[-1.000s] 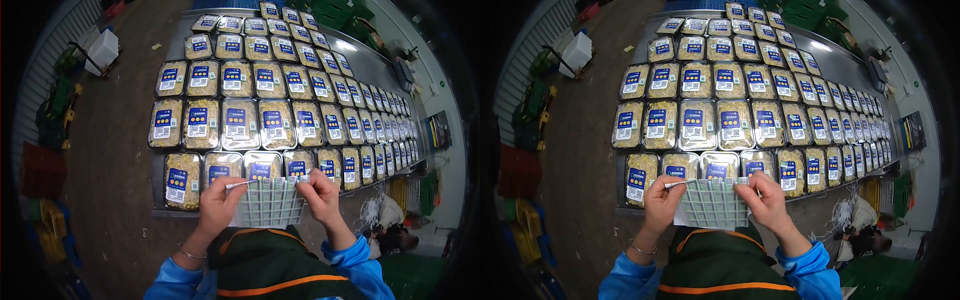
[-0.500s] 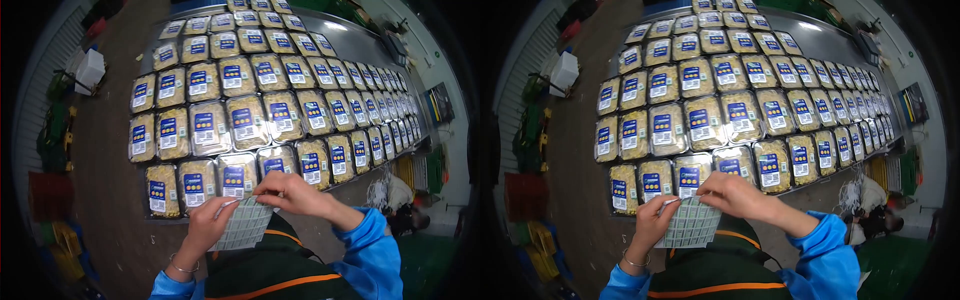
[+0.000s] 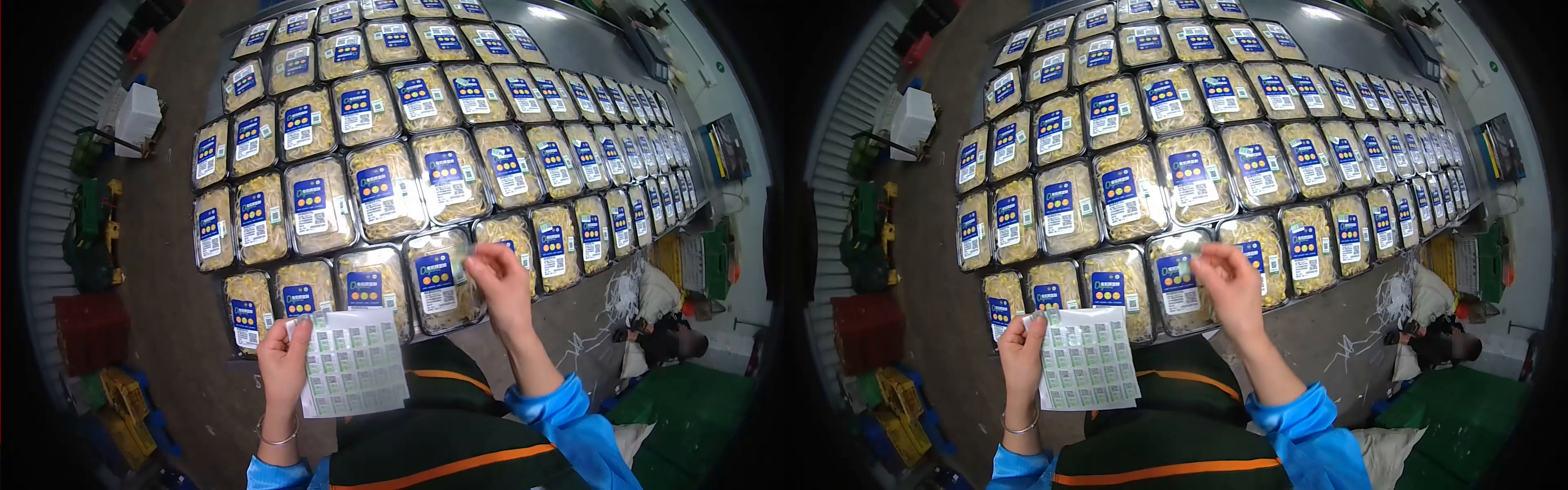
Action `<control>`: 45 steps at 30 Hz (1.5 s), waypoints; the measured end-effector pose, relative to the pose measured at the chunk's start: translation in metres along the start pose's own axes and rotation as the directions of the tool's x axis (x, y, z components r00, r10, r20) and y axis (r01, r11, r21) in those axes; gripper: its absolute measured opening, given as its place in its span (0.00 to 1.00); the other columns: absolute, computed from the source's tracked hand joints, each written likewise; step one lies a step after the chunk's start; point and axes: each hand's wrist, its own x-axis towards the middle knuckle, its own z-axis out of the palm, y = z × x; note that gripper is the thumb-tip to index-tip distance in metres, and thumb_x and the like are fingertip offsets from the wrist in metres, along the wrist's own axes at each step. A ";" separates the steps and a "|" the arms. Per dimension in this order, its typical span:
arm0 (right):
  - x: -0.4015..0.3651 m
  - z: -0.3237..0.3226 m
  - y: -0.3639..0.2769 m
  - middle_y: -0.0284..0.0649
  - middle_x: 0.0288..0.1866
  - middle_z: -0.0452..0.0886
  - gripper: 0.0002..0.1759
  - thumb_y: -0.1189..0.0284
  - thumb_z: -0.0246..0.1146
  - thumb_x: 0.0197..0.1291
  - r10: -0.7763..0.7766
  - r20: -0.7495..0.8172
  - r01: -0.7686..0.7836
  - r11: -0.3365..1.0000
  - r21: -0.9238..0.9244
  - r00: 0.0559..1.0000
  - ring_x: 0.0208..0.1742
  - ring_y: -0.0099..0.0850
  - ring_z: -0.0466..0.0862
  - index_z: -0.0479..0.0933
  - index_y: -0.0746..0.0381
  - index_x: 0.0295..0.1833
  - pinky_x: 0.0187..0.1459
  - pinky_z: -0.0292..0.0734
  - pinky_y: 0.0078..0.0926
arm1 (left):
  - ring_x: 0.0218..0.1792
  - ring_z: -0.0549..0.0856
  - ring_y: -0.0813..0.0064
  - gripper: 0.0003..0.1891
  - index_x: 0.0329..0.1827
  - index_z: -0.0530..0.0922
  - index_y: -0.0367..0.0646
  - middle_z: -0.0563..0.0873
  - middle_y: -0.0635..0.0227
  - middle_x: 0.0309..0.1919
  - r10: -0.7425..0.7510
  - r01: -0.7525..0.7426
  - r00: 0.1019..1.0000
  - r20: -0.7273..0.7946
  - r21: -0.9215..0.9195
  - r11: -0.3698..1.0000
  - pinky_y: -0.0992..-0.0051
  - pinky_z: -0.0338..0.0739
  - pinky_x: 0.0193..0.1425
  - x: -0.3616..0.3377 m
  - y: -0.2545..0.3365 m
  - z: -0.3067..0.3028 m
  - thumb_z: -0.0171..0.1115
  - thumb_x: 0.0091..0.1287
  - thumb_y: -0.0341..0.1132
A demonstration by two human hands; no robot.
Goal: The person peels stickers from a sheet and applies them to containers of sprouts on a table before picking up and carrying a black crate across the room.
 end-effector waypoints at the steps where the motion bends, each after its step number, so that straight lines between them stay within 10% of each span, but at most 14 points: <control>1: 0.016 0.002 0.023 0.31 0.32 0.79 0.12 0.77 0.63 0.53 -0.019 -0.027 0.020 0.999 0.045 0.999 0.30 0.13 0.73 0.72 0.65 0.43 0.29 0.67 0.11 | 0.23 0.70 0.94 0.07 0.34 0.76 0.35 0.78 0.78 0.23 0.024 -0.023 0.999 -0.045 0.018 1.000 0.90 0.62 0.25 -0.002 -0.001 -0.008 0.57 0.65 0.31; 4: 0.042 0.028 0.073 0.35 0.27 0.79 0.16 0.77 0.65 0.50 -0.048 0.016 0.050 0.966 -0.252 0.999 0.28 0.21 0.77 0.68 0.64 0.43 0.31 0.71 0.20 | 0.23 0.70 0.94 0.07 0.34 0.76 0.35 0.77 0.79 0.23 0.046 -0.045 0.993 -0.112 0.006 0.999 0.90 0.62 0.26 -0.002 -0.008 -0.031 0.58 0.64 0.31; 7: 0.033 0.036 0.074 0.40 0.40 0.75 0.18 0.74 0.66 0.47 -0.408 0.052 0.267 0.492 -0.829 0.912 0.39 0.39 0.78 0.68 0.60 0.44 0.36 0.73 0.32 | 0.24 0.71 0.94 0.05 0.35 0.76 0.35 0.78 0.78 0.24 0.031 -0.035 0.989 -0.146 -0.024 0.999 0.90 0.64 0.27 -0.012 -0.013 -0.066 0.58 0.64 0.29; 9: 0.029 0.042 0.064 0.39 0.38 0.75 0.14 0.73 0.66 0.48 -0.428 -0.043 0.216 0.538 -0.815 0.903 0.37 0.35 0.78 0.72 0.63 0.40 0.34 0.73 0.29 | 0.26 0.73 0.93 0.05 0.37 0.76 0.35 0.79 0.76 0.26 0.108 -0.101 0.976 -0.191 0.045 0.994 0.90 0.66 0.29 -0.018 -0.022 -0.099 0.58 0.63 0.28; 13: 0.011 0.111 0.076 0.35 0.24 0.78 0.10 0.70 0.66 0.49 0.061 0.025 -0.047 0.925 -0.378 0.998 0.27 0.20 0.75 0.77 0.66 0.31 0.29 0.70 0.18 | 0.28 0.75 0.92 0.06 0.41 0.75 0.35 0.80 0.73 0.29 0.082 -0.091 0.976 -0.202 -0.035 0.995 0.90 0.68 0.32 -0.017 -0.034 -0.150 0.58 0.62 0.26; 19: 0.004 0.150 0.080 0.46 0.37 0.75 0.25 0.68 0.70 0.43 -0.286 -0.028 0.092 0.395 -0.914 0.958 0.39 0.39 0.77 0.70 0.64 0.46 0.38 0.73 0.32 | 0.29 0.76 0.90 0.07 0.42 0.75 0.35 0.80 0.73 0.30 0.110 -0.116 0.981 -0.159 -0.027 0.993 0.89 0.70 0.32 -0.023 -0.054 -0.229 0.58 0.62 0.26; 22: -0.011 0.202 0.084 0.34 0.39 0.73 0.22 0.73 0.69 0.45 -0.036 0.125 0.087 0.898 -0.431 0.991 0.33 0.19 0.73 0.72 0.63 0.48 0.32 0.70 0.17 | 0.29 0.76 0.90 0.07 0.42 0.76 0.35 0.80 0.72 0.30 0.096 -0.104 0.990 -0.100 -0.074 0.992 0.88 0.70 0.32 -0.023 -0.062 -0.260 0.58 0.62 0.26; 27: -0.012 0.261 0.109 0.39 0.44 0.74 0.20 0.82 0.64 0.44 0.110 0.188 -0.040 0.939 -0.340 0.976 0.34 0.24 0.76 0.72 0.63 0.47 0.37 0.73 0.22 | 0.29 0.76 0.89 0.06 0.41 0.76 0.34 0.78 0.73 0.31 0.094 -0.093 0.995 0.012 -0.087 0.992 0.89 0.70 0.32 -0.026 -0.058 -0.291 0.58 0.62 0.26; 30: -0.028 0.274 0.093 0.43 0.49 0.70 0.19 0.81 0.62 0.43 -0.366 0.289 0.400 0.277 -0.874 0.885 0.45 0.44 0.73 0.72 0.58 0.45 0.44 0.73 0.40 | 0.32 0.77 0.88 0.06 0.40 0.76 0.33 0.76 0.70 0.34 0.129 -0.127 0.991 0.035 -0.050 0.991 0.87 0.71 0.34 -0.029 -0.062 -0.307 0.57 0.62 0.25; 34: -0.043 0.317 0.082 0.41 0.45 0.76 0.22 0.81 0.65 0.42 0.039 0.269 0.096 0.877 -0.470 0.962 0.47 0.31 0.76 0.74 0.62 0.47 0.50 0.70 0.26 | 0.35 0.77 0.84 0.07 0.41 0.77 0.32 0.76 0.66 0.37 0.141 -0.140 0.985 0.100 -0.023 0.990 0.84 0.71 0.37 -0.028 -0.060 -0.319 0.54 0.62 0.23; 38: -0.042 0.366 0.106 0.37 0.45 0.76 0.20 0.87 0.61 0.44 0.176 0.390 -0.068 0.959 -0.276 0.904 0.50 0.26 0.73 0.74 0.64 0.46 0.50 0.70 0.23 | 0.34 0.77 0.85 0.08 0.44 0.77 0.34 0.78 0.68 0.35 0.065 -0.047 0.988 0.136 -0.137 0.990 0.85 0.71 0.37 -0.026 -0.058 -0.310 0.53 0.63 0.24; 41: -0.041 0.361 0.121 0.38 0.44 0.76 0.21 0.85 0.60 0.43 -0.421 0.525 0.666 0.344 -0.662 0.740 0.48 0.34 0.73 0.74 0.60 0.46 0.50 0.68 0.28 | 0.31 0.78 0.87 0.09 0.46 0.76 0.36 0.80 0.70 0.31 0.049 -0.017 0.988 0.145 -0.213 0.977 0.86 0.72 0.34 -0.021 -0.061 -0.306 0.54 0.63 0.25; 43: -0.040 0.357 0.102 0.39 0.43 0.76 0.21 0.84 0.61 0.42 -0.533 0.466 0.668 0.282 -0.689 0.706 0.50 0.37 0.71 0.74 0.58 0.46 0.52 0.67 0.30 | 0.35 0.79 0.85 0.10 0.49 0.72 0.32 0.82 0.65 0.35 0.094 -0.065 0.965 0.244 -0.125 0.990 0.85 0.74 0.39 -0.014 -0.058 -0.303 0.50 0.66 0.24; 45: -0.043 0.349 0.068 0.42 0.39 0.77 0.14 0.77 0.64 0.47 -0.241 0.385 0.435 0.697 -0.571 0.891 0.43 0.35 0.76 0.76 0.62 0.43 0.45 0.71 0.29 | 0.34 0.79 0.86 0.10 0.49 0.72 0.32 0.82 0.66 0.34 0.110 -0.079 0.965 0.237 -0.137 0.987 0.85 0.74 0.37 -0.006 -0.049 -0.292 0.50 0.66 0.25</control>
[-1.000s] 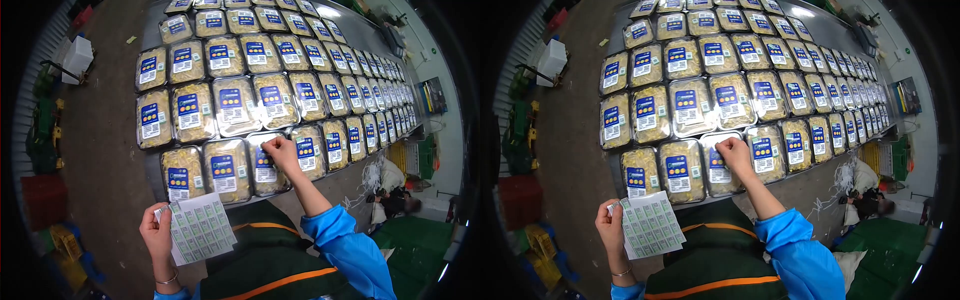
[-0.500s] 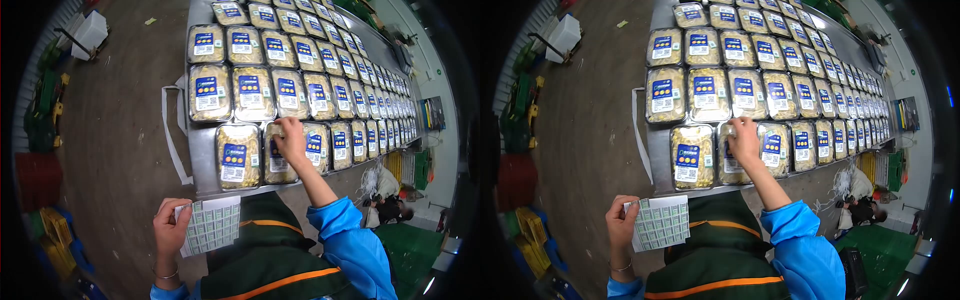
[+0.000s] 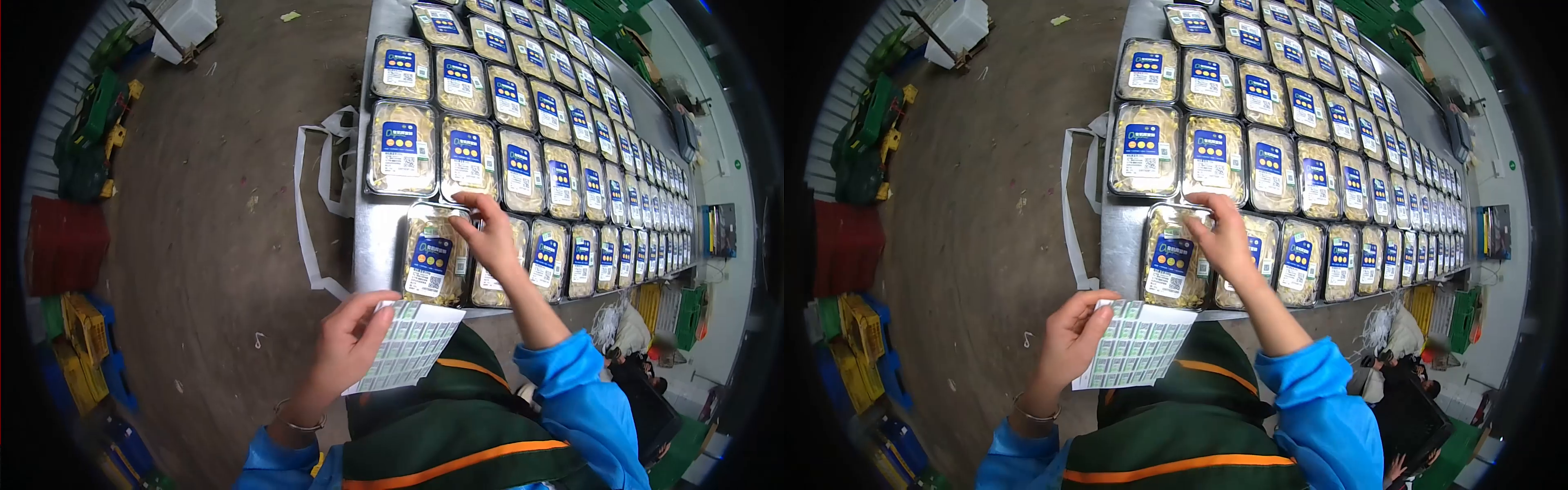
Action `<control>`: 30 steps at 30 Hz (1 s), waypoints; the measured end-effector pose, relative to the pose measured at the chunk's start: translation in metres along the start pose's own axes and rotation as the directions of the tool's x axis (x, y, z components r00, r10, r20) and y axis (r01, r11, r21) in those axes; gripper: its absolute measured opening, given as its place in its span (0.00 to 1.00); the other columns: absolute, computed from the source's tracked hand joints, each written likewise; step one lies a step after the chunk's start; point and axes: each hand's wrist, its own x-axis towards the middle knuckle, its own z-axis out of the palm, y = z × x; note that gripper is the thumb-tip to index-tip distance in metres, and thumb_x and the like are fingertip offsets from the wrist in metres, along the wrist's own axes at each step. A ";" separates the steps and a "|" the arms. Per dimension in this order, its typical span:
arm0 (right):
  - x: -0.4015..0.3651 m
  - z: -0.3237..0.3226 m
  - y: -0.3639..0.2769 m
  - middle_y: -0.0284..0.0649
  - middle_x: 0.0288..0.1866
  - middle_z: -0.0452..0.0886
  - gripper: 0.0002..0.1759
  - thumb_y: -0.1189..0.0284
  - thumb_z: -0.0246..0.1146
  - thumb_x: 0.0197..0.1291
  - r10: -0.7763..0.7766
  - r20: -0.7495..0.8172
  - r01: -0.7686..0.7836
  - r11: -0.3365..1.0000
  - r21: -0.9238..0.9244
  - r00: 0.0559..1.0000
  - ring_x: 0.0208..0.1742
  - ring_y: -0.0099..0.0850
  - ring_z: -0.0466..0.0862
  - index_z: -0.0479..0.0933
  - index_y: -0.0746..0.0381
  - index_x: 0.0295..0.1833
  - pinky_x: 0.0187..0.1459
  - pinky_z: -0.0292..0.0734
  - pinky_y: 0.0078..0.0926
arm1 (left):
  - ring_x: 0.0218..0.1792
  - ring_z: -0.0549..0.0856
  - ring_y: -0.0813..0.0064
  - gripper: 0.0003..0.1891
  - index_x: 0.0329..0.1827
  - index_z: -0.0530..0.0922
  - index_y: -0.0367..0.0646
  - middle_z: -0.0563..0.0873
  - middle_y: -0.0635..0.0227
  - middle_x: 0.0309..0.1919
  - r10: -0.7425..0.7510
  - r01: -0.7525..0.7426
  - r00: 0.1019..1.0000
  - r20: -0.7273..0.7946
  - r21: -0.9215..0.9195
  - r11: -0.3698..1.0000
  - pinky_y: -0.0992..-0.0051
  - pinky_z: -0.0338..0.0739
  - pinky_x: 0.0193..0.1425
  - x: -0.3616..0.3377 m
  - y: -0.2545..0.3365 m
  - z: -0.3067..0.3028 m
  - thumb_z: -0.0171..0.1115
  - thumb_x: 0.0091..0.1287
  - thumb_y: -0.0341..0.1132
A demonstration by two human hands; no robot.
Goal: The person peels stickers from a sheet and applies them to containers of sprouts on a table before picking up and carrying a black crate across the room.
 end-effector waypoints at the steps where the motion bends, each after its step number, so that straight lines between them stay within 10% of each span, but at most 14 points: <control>1: -0.005 -0.014 -0.029 0.42 0.36 0.77 0.13 0.75 0.65 0.48 0.061 0.234 -0.109 0.974 0.198 0.970 0.38 0.34 0.77 0.77 0.63 0.42 0.42 0.72 0.27 | 0.33 0.79 0.86 0.10 0.48 0.72 0.32 0.82 0.66 0.34 0.002 -0.002 1.000 0.009 0.001 1.000 0.85 0.74 0.36 0.006 0.004 0.005 0.51 0.66 0.25; 2: -0.013 -0.027 -0.053 0.42 0.33 0.78 0.12 0.73 0.65 0.48 0.069 0.456 -0.254 0.899 0.357 0.887 0.34 0.32 0.79 0.77 0.64 0.41 0.38 0.73 0.26 | 0.33 0.79 0.86 0.10 0.47 0.73 0.32 0.82 0.66 0.33 0.007 -0.007 1.000 0.024 0.004 1.000 0.85 0.74 0.35 0.012 0.008 0.011 0.51 0.66 0.26; 4: -0.032 -0.037 -0.071 0.43 0.29 0.78 0.10 0.73 0.65 0.50 -0.246 0.460 0.123 0.952 0.280 0.853 0.31 0.35 0.80 0.77 0.64 0.38 0.36 0.74 0.29 | 0.33 0.79 0.87 0.09 0.46 0.74 0.32 0.82 0.66 0.32 0.048 -0.050 0.997 0.055 0.036 0.998 0.85 0.74 0.35 0.025 0.014 0.022 0.52 0.67 0.28; 12: -0.034 -0.081 -0.037 0.40 0.30 0.77 0.07 0.78 0.66 0.46 -0.509 0.194 0.496 0.860 0.115 0.838 0.32 0.38 0.77 0.76 0.62 0.33 0.34 0.71 0.30 | 0.28 0.77 0.88 0.09 0.39 0.78 0.34 0.82 0.72 0.27 -0.005 0.003 1.000 0.008 0.313 0.950 0.86 0.71 0.32 0.074 0.031 0.076 0.51 0.67 0.31; 14: -0.022 -0.110 -0.020 0.39 0.31 0.78 0.06 0.79 0.65 0.48 -0.459 0.054 0.441 0.876 0.193 0.887 0.34 0.34 0.78 0.75 0.63 0.33 0.38 0.72 0.27 | 0.28 0.78 0.86 0.09 0.39 0.78 0.35 0.82 0.69 0.25 -0.076 0.091 0.993 -0.093 0.171 0.981 0.83 0.72 0.31 0.094 0.027 0.083 0.54 0.65 0.32; 15: -0.010 -0.127 0.003 0.37 0.33 0.78 0.05 0.77 0.63 0.51 -0.194 -0.099 0.211 0.953 0.216 0.976 0.35 0.27 0.78 0.75 0.64 0.34 0.40 0.71 0.23 | 0.30 0.77 0.87 0.09 0.39 0.78 0.34 0.82 0.70 0.27 0.042 -0.006 0.990 -0.136 0.260 0.966 0.84 0.71 0.33 0.104 0.027 0.084 0.52 0.66 0.31; 18: 0.080 -0.185 0.109 0.32 0.24 0.76 0.10 0.78 0.64 0.50 0.233 -0.450 0.019 0.873 0.488 0.862 0.28 0.18 0.74 0.70 0.63 0.37 0.30 0.69 0.16 | 0.30 0.77 0.86 0.07 0.41 0.78 0.35 0.80 0.69 0.27 -0.045 0.048 0.993 -0.110 0.029 0.998 0.84 0.70 0.33 0.112 0.040 0.092 0.52 0.65 0.27; 22: 0.129 -0.174 0.193 0.34 0.26 0.75 0.17 0.77 0.66 0.46 0.298 -0.313 -0.187 0.922 0.338 0.902 0.26 0.22 0.75 0.66 0.63 0.41 0.30 0.69 0.19 | 0.26 0.73 0.86 0.07 0.41 0.78 0.36 0.77 0.70 0.25 0.119 -0.092 0.992 -0.050 0.371 0.924 0.84 0.66 0.28 0.123 0.045 0.111 0.52 0.63 0.25; 23: 0.127 -0.168 0.198 0.37 0.27 0.75 0.18 0.77 0.66 0.45 0.268 -0.376 -0.267 0.962 0.055 0.887 0.27 0.28 0.76 0.66 0.64 0.41 0.32 0.71 0.23 | 0.25 0.72 0.86 0.08 0.41 0.78 0.37 0.75 0.70 0.24 0.073 -0.059 0.997 -0.017 0.423 0.904 0.84 0.64 0.27 0.124 0.049 0.111 0.52 0.63 0.25; 26: 0.132 -0.191 0.202 0.39 0.29 0.75 0.19 0.76 0.66 0.44 -0.012 -0.562 -0.102 0.980 -0.171 0.827 0.32 0.31 0.76 0.67 0.64 0.42 0.35 0.71 0.25 | 0.23 0.69 0.86 0.07 0.39 0.78 0.37 0.74 0.71 0.26 0.020 -0.019 1.000 0.002 0.444 0.896 0.85 0.61 0.25 0.125 0.051 0.110 0.53 0.61 0.22; 28: 0.136 -0.240 0.227 0.35 0.26 0.77 0.10 0.70 0.65 0.51 0.212 -0.633 -0.203 0.975 0.088 0.744 0.26 0.25 0.74 0.74 0.65 0.33 0.30 0.70 0.21 | 0.25 0.72 0.86 0.08 0.39 0.77 0.37 0.75 0.72 0.30 -0.073 0.098 0.994 -0.080 0.370 0.924 0.86 0.65 0.28 0.122 0.048 0.105 0.56 0.57 0.19; 30: 0.128 -0.280 0.231 0.32 0.24 0.77 0.09 0.70 0.65 0.52 0.552 -0.355 -0.413 0.819 0.398 0.755 0.22 0.20 0.73 0.76 0.65 0.32 0.26 0.68 0.17 | 0.32 0.77 0.83 0.14 0.45 0.73 0.36 0.76 0.70 0.36 -0.076 0.081 0.997 -0.032 0.186 0.979 0.85 0.72 0.34 0.123 0.042 0.106 0.58 0.55 0.16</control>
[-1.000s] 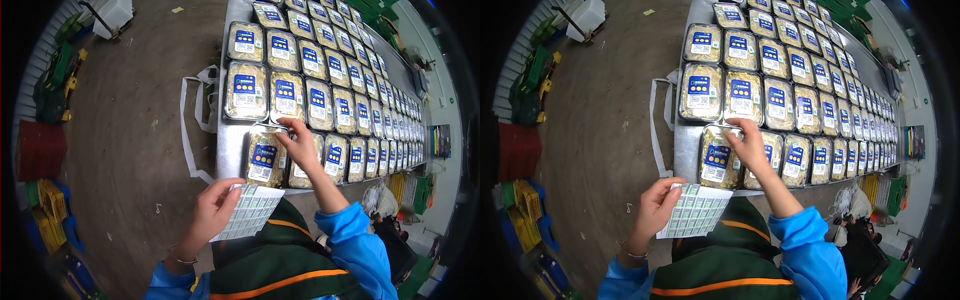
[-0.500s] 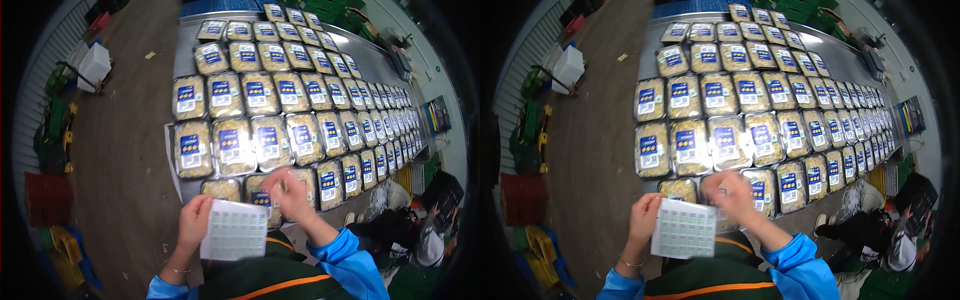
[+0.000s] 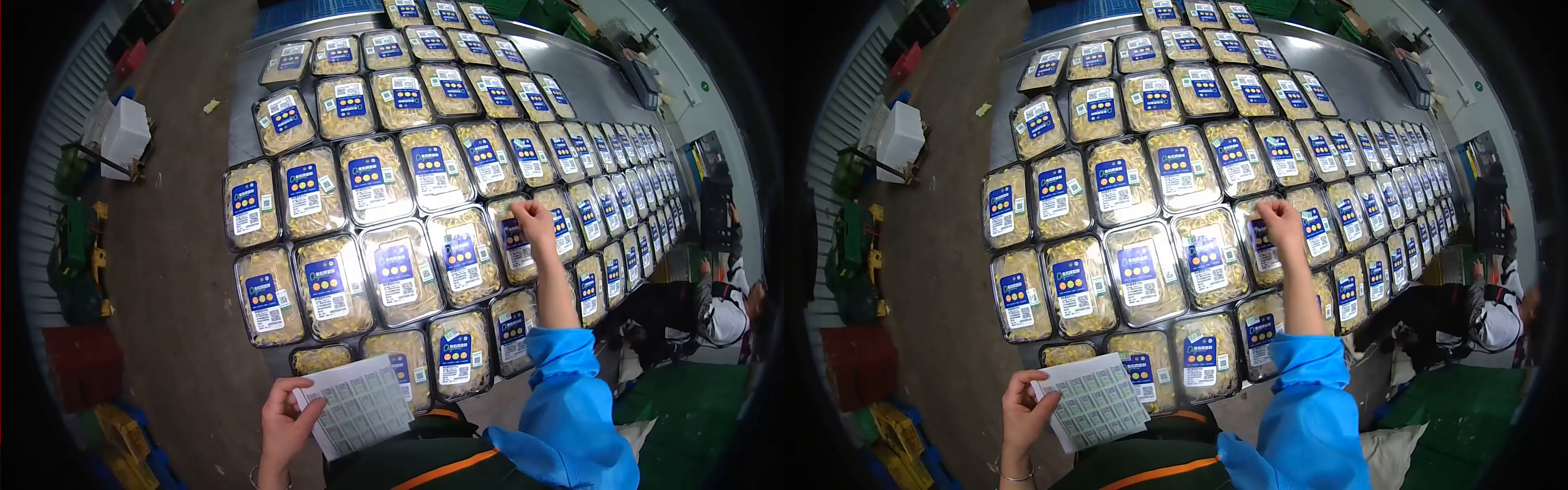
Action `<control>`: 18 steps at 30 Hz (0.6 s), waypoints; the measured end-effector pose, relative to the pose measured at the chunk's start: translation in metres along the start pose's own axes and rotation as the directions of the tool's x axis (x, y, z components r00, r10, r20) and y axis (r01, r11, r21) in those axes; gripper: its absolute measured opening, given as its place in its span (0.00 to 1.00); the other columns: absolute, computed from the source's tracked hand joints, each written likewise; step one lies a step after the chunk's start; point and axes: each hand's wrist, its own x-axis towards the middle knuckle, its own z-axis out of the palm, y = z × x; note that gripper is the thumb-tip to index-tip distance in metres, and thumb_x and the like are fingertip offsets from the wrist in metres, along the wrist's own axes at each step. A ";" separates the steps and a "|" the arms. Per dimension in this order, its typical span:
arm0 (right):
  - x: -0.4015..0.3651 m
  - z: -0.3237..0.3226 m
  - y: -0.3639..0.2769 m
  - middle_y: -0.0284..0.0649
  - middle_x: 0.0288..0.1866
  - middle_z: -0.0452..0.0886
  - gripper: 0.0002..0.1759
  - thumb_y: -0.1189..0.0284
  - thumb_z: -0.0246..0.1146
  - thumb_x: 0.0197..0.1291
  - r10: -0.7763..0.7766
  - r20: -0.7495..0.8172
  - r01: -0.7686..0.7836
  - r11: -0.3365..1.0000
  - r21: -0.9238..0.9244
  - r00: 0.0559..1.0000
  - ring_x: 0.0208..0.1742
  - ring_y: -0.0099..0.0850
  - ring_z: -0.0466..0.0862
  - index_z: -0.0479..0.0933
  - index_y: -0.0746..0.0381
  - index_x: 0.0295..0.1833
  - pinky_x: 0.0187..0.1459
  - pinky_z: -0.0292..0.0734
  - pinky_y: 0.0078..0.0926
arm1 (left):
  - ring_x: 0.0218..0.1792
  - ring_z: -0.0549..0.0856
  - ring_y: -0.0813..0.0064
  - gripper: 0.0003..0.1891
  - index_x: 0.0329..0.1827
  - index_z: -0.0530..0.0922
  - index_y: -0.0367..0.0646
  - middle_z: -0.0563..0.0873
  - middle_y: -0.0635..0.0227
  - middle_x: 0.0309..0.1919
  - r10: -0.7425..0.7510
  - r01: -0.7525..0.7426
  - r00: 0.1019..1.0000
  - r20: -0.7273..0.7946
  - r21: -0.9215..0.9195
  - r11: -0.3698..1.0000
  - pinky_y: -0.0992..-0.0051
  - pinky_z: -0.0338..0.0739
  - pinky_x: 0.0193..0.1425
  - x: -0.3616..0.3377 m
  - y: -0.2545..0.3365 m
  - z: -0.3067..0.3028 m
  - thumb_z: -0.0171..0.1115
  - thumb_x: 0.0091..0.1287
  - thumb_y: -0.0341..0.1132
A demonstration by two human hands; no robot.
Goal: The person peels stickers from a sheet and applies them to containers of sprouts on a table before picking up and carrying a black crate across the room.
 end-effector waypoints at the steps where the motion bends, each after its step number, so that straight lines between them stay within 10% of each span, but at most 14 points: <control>1: 0.007 -0.009 0.009 0.32 0.24 0.77 0.10 0.69 0.66 0.51 0.115 0.097 -0.108 0.992 -0.071 0.989 0.22 0.20 0.73 0.76 0.64 0.32 0.26 0.68 0.19 | 0.37 0.79 0.81 0.17 0.48 0.70 0.35 0.77 0.67 0.37 -0.047 0.045 0.999 -0.016 -0.125 0.991 0.83 0.74 0.39 0.002 0.008 0.006 0.59 0.55 0.16; 2: 0.016 -0.014 0.023 0.33 0.24 0.78 0.11 0.69 0.67 0.49 0.230 0.183 -0.204 0.968 -0.149 0.956 0.22 0.21 0.73 0.76 0.64 0.32 0.26 0.69 0.20 | 0.41 0.80 0.78 0.20 0.51 0.67 0.35 0.78 0.64 0.39 -0.093 0.083 0.995 -0.027 -0.248 0.965 0.81 0.76 0.43 0.006 0.014 0.010 0.59 0.56 0.16; 4: 0.014 -0.007 0.017 0.31 0.22 0.76 0.18 0.65 0.69 0.46 -0.202 0.068 0.198 0.743 -0.639 0.977 0.22 0.21 0.73 0.71 0.65 0.35 0.25 0.69 0.28 | 0.43 0.80 0.77 0.20 0.53 0.66 0.35 0.78 0.62 0.41 -0.070 0.061 0.997 -0.024 -0.270 0.961 0.80 0.76 0.44 0.014 0.011 0.016 0.58 0.57 0.17; 6: -0.008 0.009 -0.017 0.32 0.23 0.76 0.19 0.66 0.69 0.46 -0.281 0.066 0.247 0.678 -0.693 0.957 0.25 0.24 0.75 0.69 0.65 0.35 0.28 0.70 0.28 | 0.44 0.80 0.76 0.21 0.54 0.64 0.34 0.78 0.60 0.42 -0.064 0.054 0.998 -0.027 -0.280 0.958 0.80 0.76 0.45 0.017 0.012 0.020 0.58 0.57 0.17; 8: -0.044 0.028 -0.047 0.33 0.29 0.78 0.17 0.68 0.68 0.49 -0.219 0.381 0.281 0.953 -0.116 0.898 0.31 0.25 0.77 0.70 0.65 0.40 0.32 0.71 0.25 | 0.43 0.80 0.76 0.20 0.53 0.65 0.35 0.78 0.59 0.43 -0.054 0.037 0.997 -0.051 -0.285 0.958 0.79 0.76 0.45 0.023 0.022 0.027 0.57 0.58 0.18; 10: -0.117 0.054 -0.084 0.35 0.36 0.79 0.17 0.72 0.66 0.52 -0.225 0.673 0.036 0.959 0.282 0.704 0.37 0.25 0.78 0.71 0.64 0.46 0.38 0.72 0.21 | 0.43 0.81 0.76 0.20 0.54 0.66 0.36 0.79 0.60 0.41 -0.054 0.043 0.998 -0.033 -0.279 0.959 0.79 0.77 0.45 0.026 0.025 0.033 0.58 0.59 0.19; 12: -0.171 0.077 -0.106 0.36 0.40 0.78 0.17 0.76 0.64 0.53 -0.567 0.690 0.511 0.797 0.322 0.450 0.40 0.21 0.77 0.72 0.64 0.49 0.41 0.72 0.19 | 0.43 0.80 0.77 0.19 0.53 0.66 0.36 0.80 0.59 0.42 0.007 -0.011 1.000 -0.014 -0.301 0.954 0.81 0.77 0.44 0.024 0.025 0.034 0.58 0.59 0.20; 13: -0.186 0.082 -0.108 0.36 0.40 0.78 0.17 0.76 0.64 0.53 -0.571 0.694 0.501 0.796 0.339 0.439 0.40 0.21 0.77 0.72 0.64 0.49 0.41 0.72 0.19 | 0.43 0.80 0.77 0.19 0.53 0.66 0.36 0.80 0.59 0.42 0.001 -0.011 0.999 -0.032 -0.290 0.957 0.81 0.77 0.44 0.022 0.029 0.034 0.58 0.59 0.20; 18: -0.232 0.089 -0.100 0.35 0.37 0.79 0.13 0.78 0.65 0.52 -0.195 0.774 -0.048 0.959 0.279 0.603 0.38 0.17 0.78 0.75 0.65 0.44 0.37 0.73 0.14 | 0.35 0.80 0.84 0.06 0.42 0.71 0.34 0.82 0.65 0.33 0.114 -0.141 0.987 -0.117 -0.257 0.956 0.85 0.75 0.38 0.006 0.023 0.019 0.55 0.63 0.23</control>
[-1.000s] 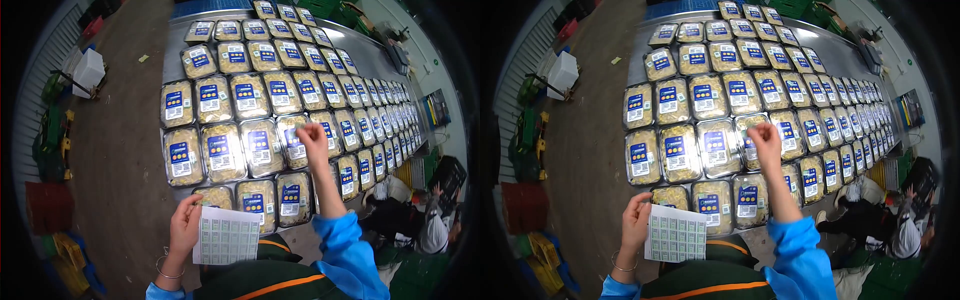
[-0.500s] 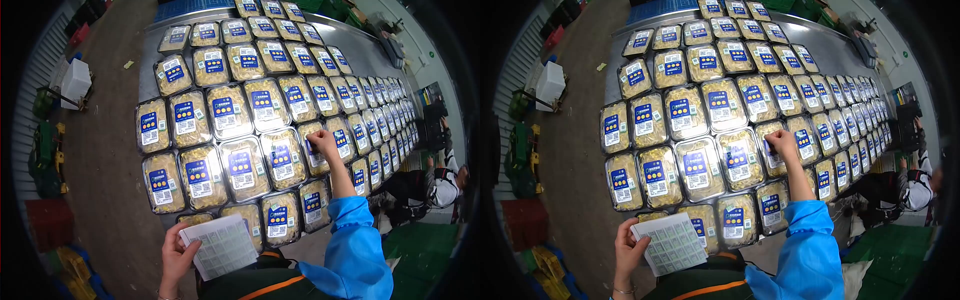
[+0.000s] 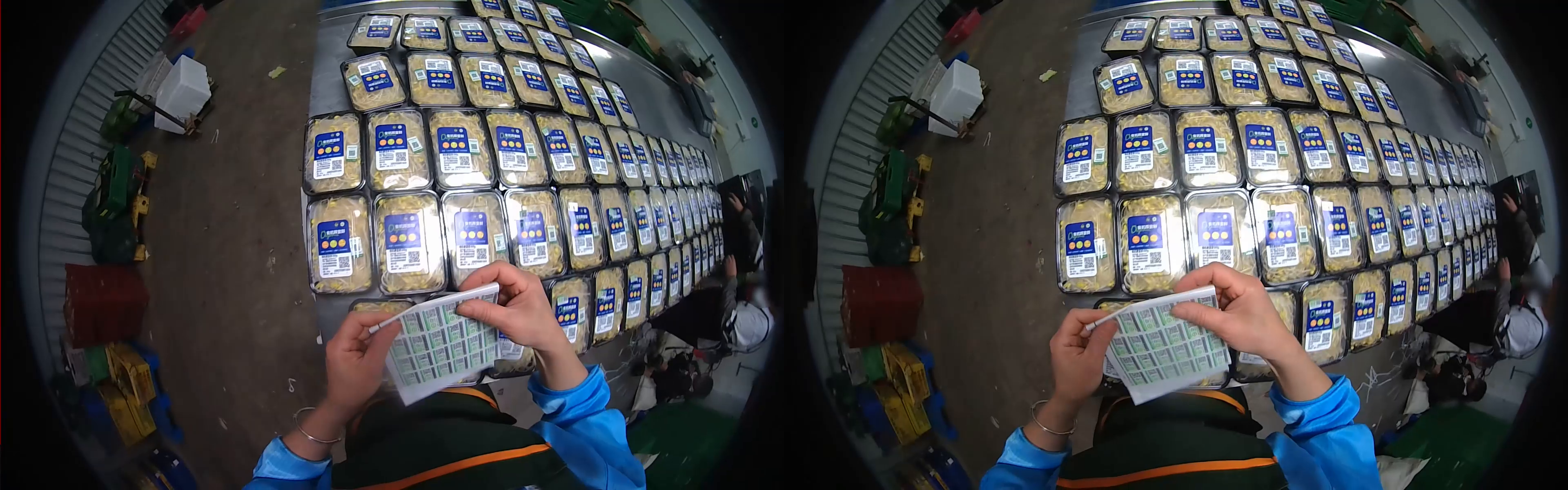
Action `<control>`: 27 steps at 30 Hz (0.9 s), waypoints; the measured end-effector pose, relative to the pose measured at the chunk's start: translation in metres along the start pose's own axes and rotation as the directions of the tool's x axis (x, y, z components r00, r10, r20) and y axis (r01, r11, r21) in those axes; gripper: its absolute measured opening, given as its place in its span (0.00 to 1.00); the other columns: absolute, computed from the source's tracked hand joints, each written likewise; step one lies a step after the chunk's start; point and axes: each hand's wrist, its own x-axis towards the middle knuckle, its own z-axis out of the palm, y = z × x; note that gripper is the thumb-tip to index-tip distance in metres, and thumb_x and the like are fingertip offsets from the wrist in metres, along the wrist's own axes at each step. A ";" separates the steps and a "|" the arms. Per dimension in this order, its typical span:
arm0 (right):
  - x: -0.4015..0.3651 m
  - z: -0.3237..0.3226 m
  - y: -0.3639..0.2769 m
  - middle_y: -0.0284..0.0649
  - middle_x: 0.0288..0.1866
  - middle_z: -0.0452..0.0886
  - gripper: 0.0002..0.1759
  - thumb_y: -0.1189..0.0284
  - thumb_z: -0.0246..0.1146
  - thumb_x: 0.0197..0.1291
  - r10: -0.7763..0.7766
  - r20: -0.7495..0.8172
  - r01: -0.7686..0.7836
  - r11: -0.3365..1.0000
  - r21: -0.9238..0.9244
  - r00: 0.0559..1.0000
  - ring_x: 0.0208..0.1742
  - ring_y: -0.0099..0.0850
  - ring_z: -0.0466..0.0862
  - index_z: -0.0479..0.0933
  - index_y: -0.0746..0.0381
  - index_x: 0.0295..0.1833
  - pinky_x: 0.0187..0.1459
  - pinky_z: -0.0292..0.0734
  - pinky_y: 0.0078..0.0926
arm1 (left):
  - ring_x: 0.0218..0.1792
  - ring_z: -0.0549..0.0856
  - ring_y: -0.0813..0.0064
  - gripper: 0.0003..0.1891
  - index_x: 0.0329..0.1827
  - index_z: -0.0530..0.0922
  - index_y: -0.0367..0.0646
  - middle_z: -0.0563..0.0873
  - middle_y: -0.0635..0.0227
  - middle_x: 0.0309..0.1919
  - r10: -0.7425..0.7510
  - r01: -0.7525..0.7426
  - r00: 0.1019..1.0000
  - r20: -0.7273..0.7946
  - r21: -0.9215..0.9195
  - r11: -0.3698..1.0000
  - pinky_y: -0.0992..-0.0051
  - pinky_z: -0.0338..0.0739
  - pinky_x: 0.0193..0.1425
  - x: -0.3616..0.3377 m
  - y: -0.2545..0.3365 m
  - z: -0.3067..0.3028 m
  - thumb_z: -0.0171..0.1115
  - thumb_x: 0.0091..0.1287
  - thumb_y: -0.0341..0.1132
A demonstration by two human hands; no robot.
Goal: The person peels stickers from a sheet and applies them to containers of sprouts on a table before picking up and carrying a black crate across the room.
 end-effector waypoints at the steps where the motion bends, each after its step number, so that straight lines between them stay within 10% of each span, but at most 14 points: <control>1: -0.005 0.007 0.002 0.33 0.34 0.79 0.10 0.77 0.65 0.52 0.014 -0.039 -0.016 0.999 -0.049 0.999 0.33 0.14 0.76 0.75 0.66 0.41 0.32 0.70 0.11 | 0.31 0.78 0.88 0.04 0.37 0.72 0.34 0.82 0.68 0.29 0.027 -0.027 0.998 -0.052 -0.003 1.000 0.88 0.72 0.34 -0.003 -0.001 -0.001 0.54 0.66 0.27; 6: -0.026 0.036 -0.002 0.30 0.30 0.77 0.08 0.76 0.64 0.54 -0.090 -0.061 0.055 0.901 -0.431 0.994 0.27 0.10 0.70 0.75 0.66 0.39 0.24 0.63 0.09 | 0.32 0.76 0.89 0.06 0.36 0.74 0.32 0.82 0.70 0.28 0.104 -0.102 0.993 -0.048 0.030 0.994 0.87 0.71 0.34 -0.015 -0.009 -0.029 0.55 0.66 0.28; 8: -0.030 0.056 -0.015 0.34 0.28 0.79 0.07 0.78 0.64 0.54 -0.050 -0.109 0.040 0.995 -0.094 0.993 0.29 0.17 0.77 0.73 0.68 0.36 0.27 0.71 0.12 | 0.32 0.77 0.89 0.06 0.38 0.74 0.32 0.82 0.69 0.29 0.113 -0.114 0.992 -0.061 -0.013 0.993 0.87 0.71 0.35 -0.018 -0.003 -0.036 0.55 0.65 0.28; 10: -0.033 0.064 -0.013 0.35 0.27 0.79 0.06 0.78 0.63 0.55 -0.051 -0.105 0.033 0.985 -0.171 0.993 0.29 0.17 0.78 0.73 0.67 0.36 0.28 0.71 0.12 | 0.31 0.77 0.89 0.06 0.40 0.74 0.32 0.82 0.68 0.29 0.137 -0.141 0.990 -0.044 -0.089 0.986 0.87 0.71 0.33 -0.023 0.000 -0.045 0.55 0.65 0.27; 18: -0.023 0.092 -0.030 0.40 0.23 0.75 0.11 0.69 0.58 0.60 -0.081 0.064 0.102 0.671 -0.734 0.995 0.23 0.27 0.76 0.73 0.68 0.36 0.26 0.70 0.22 | 0.25 0.78 0.88 0.06 0.34 0.75 0.34 0.82 0.67 0.21 0.265 -0.253 0.962 -0.071 0.138 0.957 0.84 0.71 0.26 -0.037 -0.004 -0.088 0.60 0.62 0.29; 20: -0.004 0.107 -0.035 0.43 0.28 0.77 0.11 0.68 0.59 0.59 -0.574 0.179 0.503 0.474 -0.723 0.799 0.29 0.33 0.78 0.75 0.67 0.35 0.32 0.72 0.29 | 0.23 0.78 0.88 0.06 0.32 0.76 0.34 0.81 0.66 0.19 0.275 -0.259 0.960 -0.058 0.199 0.945 0.83 0.71 0.25 -0.036 0.003 -0.095 0.61 0.61 0.29; 24: 0.017 0.120 -0.064 0.44 0.35 0.77 0.08 0.71 0.60 0.55 -0.009 0.515 0.448 0.507 -0.736 0.857 0.34 0.41 0.78 0.76 0.65 0.36 0.37 0.73 0.33 | 0.19 0.79 0.83 0.06 0.31 0.76 0.35 0.80 0.62 0.17 0.338 -0.319 0.941 0.021 0.393 0.863 0.80 0.70 0.21 -0.038 0.017 -0.105 0.63 0.59 0.29; 27: 0.024 0.129 -0.058 0.43 0.33 0.77 0.06 0.73 0.61 0.53 -0.020 0.535 0.471 0.501 -0.726 0.845 0.34 0.42 0.78 0.76 0.64 0.36 0.36 0.73 0.33 | 0.19 0.80 0.80 0.06 0.30 0.76 0.35 0.80 0.61 0.17 0.375 -0.353 0.926 0.041 0.447 0.822 0.79 0.70 0.21 -0.034 0.020 -0.115 0.64 0.58 0.29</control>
